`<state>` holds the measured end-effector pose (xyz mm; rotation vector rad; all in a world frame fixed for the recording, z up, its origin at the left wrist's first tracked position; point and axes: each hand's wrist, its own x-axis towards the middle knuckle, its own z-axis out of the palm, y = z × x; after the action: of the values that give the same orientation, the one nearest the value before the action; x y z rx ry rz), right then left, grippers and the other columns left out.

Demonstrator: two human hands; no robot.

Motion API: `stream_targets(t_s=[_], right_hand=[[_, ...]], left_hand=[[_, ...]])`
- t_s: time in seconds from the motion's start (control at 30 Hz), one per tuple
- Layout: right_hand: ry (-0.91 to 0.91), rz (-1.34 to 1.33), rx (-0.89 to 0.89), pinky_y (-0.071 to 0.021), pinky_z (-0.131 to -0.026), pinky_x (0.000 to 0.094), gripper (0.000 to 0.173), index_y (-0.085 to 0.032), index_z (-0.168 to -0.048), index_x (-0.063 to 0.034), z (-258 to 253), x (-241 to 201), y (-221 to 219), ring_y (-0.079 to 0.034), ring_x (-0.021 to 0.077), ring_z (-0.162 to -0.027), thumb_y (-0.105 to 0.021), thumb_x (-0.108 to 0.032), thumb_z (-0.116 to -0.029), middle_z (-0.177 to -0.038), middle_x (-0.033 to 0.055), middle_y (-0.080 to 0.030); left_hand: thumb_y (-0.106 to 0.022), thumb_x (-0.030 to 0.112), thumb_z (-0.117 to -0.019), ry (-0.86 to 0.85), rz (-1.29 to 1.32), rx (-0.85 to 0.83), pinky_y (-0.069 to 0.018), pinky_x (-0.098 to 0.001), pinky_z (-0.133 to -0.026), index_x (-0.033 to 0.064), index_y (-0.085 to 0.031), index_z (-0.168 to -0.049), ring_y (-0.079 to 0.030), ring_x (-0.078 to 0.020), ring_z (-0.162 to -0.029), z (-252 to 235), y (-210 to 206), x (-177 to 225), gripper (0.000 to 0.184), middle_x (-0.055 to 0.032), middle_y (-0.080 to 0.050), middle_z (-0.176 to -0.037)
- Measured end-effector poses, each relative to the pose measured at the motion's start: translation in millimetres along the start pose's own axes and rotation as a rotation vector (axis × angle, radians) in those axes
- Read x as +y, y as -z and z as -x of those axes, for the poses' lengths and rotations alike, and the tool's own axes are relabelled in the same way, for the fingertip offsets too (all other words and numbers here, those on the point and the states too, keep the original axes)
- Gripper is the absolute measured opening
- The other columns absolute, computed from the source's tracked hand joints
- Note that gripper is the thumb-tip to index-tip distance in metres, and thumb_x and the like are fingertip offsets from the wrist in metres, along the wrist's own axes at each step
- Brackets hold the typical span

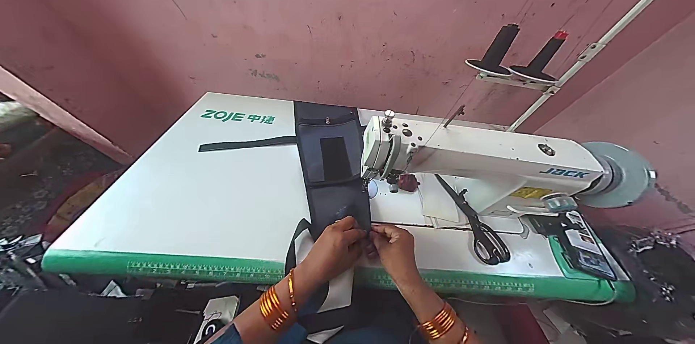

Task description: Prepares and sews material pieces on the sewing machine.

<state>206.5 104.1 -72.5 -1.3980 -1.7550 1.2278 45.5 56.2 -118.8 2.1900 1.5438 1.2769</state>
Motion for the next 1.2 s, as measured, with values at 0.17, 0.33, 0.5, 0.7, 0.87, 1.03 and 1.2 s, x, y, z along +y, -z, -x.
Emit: stream_targets(t_s=[0.17, 0.33, 0.5, 0.7, 0.87, 1.03, 1.2], right_hand=[[0.451, 0.421, 0.126, -0.0582, -0.07, 0.0471, 0.005, -0.072, -0.08, 0.0061, 5, 1, -12, -0.071, 0.0314, -0.074, -0.068, 0.003, -0.0806, -0.076, 0.0179, -0.07], [0.338, 0.348, -0.115, -0.054, -0.073, 0.0393, 0.009, -0.075, -0.079, 0.0038, 6, 0, 10, -0.067, 0.0243, -0.076, -0.069, -0.002, -0.0832, -0.077, 0.0151, -0.068], [0.693, 0.403, -0.019, -0.0567, -0.096, 0.0438, 0.022, -0.078, -0.097, 0.0064, -36, 13, 6, -0.07, 0.0347, -0.109, -0.059, 0.01, -0.0845, -0.113, 0.0221, -0.073], [0.881, 0.428, 0.025, -0.0563, -0.098, 0.0434, 0.021, -0.077, -0.09, 0.0071, -74, 26, -9, -0.072, 0.0369, -0.108, -0.059, 0.012, -0.081, -0.106, 0.0208, -0.076], [0.893, 0.389, 0.087, -0.0581, -0.093, 0.0397, 0.024, -0.078, -0.091, 0.0037, -86, 29, -10, -0.073, 0.0308, -0.102, -0.059, 0.01, -0.0785, -0.102, 0.0168, -0.076], [0.846, 0.243, 0.098, -0.0582, -0.092, 0.0326, 0.025, -0.08, -0.093, 0.0024, -85, 28, 0, -0.074, 0.0243, -0.101, -0.056, 0.004, -0.0828, -0.102, 0.0161, -0.077], [0.866, 0.167, 0.204, -0.0564, -0.098, 0.0255, 0.02, -0.077, -0.097, -0.0015, -52, 24, 73, -0.07, 0.0106, -0.11, -0.057, -0.006, -0.0948, -0.108, 0.0092, -0.076]], left_hand=[[-0.065, 0.007, -0.0892, 0.076, -0.11, -0.101, -0.0586, -0.0494, -0.087, 0.0061, -0.072, -0.126, -0.069, -0.0346, -0.11, -8, 1, 13, 0.037, -0.0154, -0.067, -0.132], [-0.062, 0.004, -0.0909, -0.008, -0.171, -0.175, -0.0586, -0.0464, -0.081, 0.0071, -0.079, -0.105, -0.071, -0.0319, -0.101, -4, 3, 10, 0.023, -0.0066, -0.076, -0.116], [-0.06, 0.004, -0.0863, -0.136, -0.21, -0.054, -0.0597, -0.0396, -0.073, 0.0075, -0.08, -0.095, -0.073, -0.0276, -0.091, 1, -2, 4, 0.022, -0.0043, -0.078, -0.107], [-0.058, 0.005, -0.0878, -0.153, -0.225, -0.05, -0.059, -0.0398, -0.073, 0.0085, -0.08, -0.093, -0.073, -0.0264, -0.09, -18, 1, -18, 0.023, -0.0035, -0.078, -0.105], [-0.06, 0.001, -0.0889, -0.086, -0.198, -0.171, -0.0586, -0.0475, -0.078, 0.0044, -0.077, -0.089, -0.07, -0.0337, -0.097, -53, 9, -38, 0.017, -0.0094, -0.076, -0.104], [-0.059, 0.003, -0.0938, -0.082, -0.235, -0.2, -0.059, -0.047, -0.083, 0.0045, -0.078, -0.097, -0.068, -0.0357, -0.104, -72, 13, -53, 0.019, -0.0133, -0.073, -0.105], [-0.057, 0.006, -0.0973, -0.116, -0.24, -0.214, -0.0585, -0.0458, -0.085, 0.0083, -0.078, -0.102, -0.068, -0.0345, -0.104, -76, 13, -59, 0.022, -0.012, -0.073, -0.105]])
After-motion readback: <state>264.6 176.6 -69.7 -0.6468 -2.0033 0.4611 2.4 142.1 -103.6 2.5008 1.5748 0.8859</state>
